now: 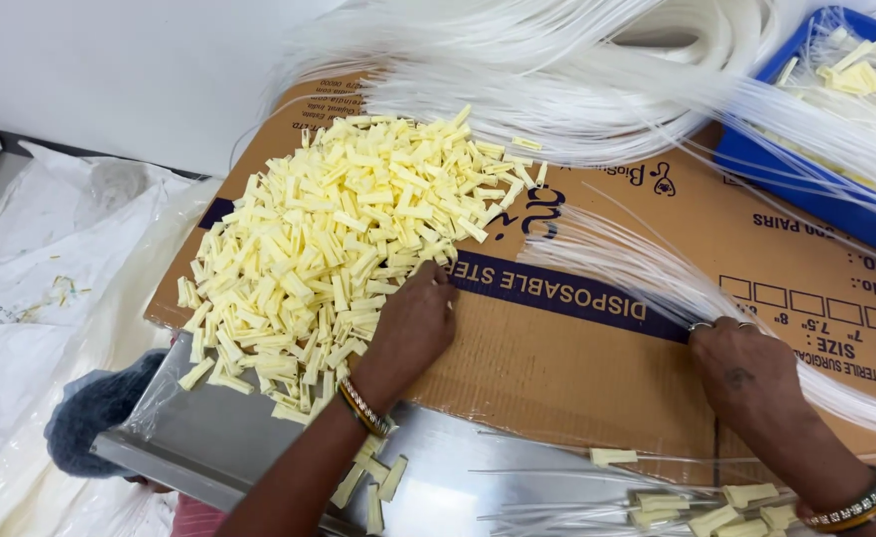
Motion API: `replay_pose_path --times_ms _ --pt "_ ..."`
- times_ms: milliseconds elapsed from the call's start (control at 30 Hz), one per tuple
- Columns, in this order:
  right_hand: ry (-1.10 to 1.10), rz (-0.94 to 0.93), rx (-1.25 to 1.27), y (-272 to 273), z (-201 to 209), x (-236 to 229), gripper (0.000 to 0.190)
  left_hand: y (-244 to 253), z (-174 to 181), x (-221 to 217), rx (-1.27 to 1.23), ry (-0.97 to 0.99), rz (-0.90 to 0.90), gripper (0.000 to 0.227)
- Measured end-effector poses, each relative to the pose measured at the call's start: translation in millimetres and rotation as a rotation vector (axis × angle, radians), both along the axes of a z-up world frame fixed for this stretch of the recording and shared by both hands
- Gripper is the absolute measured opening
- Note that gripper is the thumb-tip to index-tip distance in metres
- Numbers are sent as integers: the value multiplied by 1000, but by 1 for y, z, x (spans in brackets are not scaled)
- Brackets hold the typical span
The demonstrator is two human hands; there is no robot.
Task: The recorder opens a bag of components and assembles small yellow plastic pieces into tubes.
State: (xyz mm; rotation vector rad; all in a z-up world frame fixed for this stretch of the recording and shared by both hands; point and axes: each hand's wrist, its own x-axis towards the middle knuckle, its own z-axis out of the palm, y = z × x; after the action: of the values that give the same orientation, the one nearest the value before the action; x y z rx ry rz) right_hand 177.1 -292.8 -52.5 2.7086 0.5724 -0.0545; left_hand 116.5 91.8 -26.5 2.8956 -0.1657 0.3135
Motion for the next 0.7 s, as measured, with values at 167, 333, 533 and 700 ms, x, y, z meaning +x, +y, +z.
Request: replay_pose_path --times_ms 167,333,533,700 --pt "-81 8 20 5 18 -9 8 -18 33 -11 -364 43 348 35" --pt "-140 -100 283 26 41 -39 15 -5 2 -15 -331 -12 348 45" --pt "203 15 1250 92 67 -96 17 -19 16 -35 -664 174 284 38" --pt "213 147 1398 122 85 -122 17 -39 -5 -51 -1689 230 100 36"
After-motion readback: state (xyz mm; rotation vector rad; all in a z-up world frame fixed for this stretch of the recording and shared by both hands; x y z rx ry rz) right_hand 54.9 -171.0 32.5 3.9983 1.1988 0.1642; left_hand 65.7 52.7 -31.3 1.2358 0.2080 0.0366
